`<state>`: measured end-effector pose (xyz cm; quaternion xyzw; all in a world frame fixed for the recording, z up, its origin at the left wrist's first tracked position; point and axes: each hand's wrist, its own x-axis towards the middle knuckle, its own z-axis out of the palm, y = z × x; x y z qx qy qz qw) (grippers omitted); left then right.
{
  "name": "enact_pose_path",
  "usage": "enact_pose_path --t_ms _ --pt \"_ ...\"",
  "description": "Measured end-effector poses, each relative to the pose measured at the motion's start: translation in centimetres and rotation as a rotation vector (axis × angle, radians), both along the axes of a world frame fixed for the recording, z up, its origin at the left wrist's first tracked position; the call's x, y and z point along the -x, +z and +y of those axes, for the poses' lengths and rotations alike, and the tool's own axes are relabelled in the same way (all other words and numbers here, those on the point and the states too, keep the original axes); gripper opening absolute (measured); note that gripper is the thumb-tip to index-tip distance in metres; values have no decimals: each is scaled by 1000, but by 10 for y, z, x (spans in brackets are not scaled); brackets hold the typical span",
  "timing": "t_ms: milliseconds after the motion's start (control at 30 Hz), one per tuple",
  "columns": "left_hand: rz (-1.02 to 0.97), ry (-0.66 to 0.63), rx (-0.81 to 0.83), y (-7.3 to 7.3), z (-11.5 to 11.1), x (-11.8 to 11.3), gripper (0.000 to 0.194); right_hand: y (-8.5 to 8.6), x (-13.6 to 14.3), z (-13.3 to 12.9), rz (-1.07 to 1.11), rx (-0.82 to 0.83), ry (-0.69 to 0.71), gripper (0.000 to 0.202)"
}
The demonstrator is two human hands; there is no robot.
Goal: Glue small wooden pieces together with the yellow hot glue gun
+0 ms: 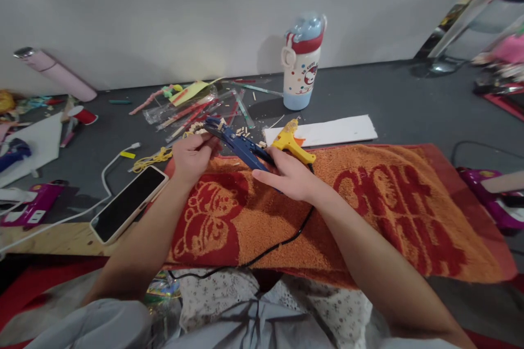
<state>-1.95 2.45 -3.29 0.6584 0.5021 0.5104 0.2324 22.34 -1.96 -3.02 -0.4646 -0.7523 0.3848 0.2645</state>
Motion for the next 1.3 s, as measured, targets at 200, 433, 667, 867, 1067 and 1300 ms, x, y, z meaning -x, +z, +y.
enact_pose_path --t_ms 200,433,667,867,1067,1300 --pt "-14 -12 12 6 -1 -1 12 -1 -1 1 -2 9 2 56" --pt "-174 -90 174 18 -5 -5 26 0 -1 1 23 23 8 56" --pt "-219 -197 240 18 -3 -3 34 2 -2 1 16 26 18 58" --pt "-168 -260 216 21 -3 -5 43 2 -2 2 5 18 30 58" --pt "-86 -265 174 18 -2 -2 46 2 -2 3 11 17 37 58" --pt "85 -209 81 17 -2 0 39 0 -1 3 -24 -10 47 53"
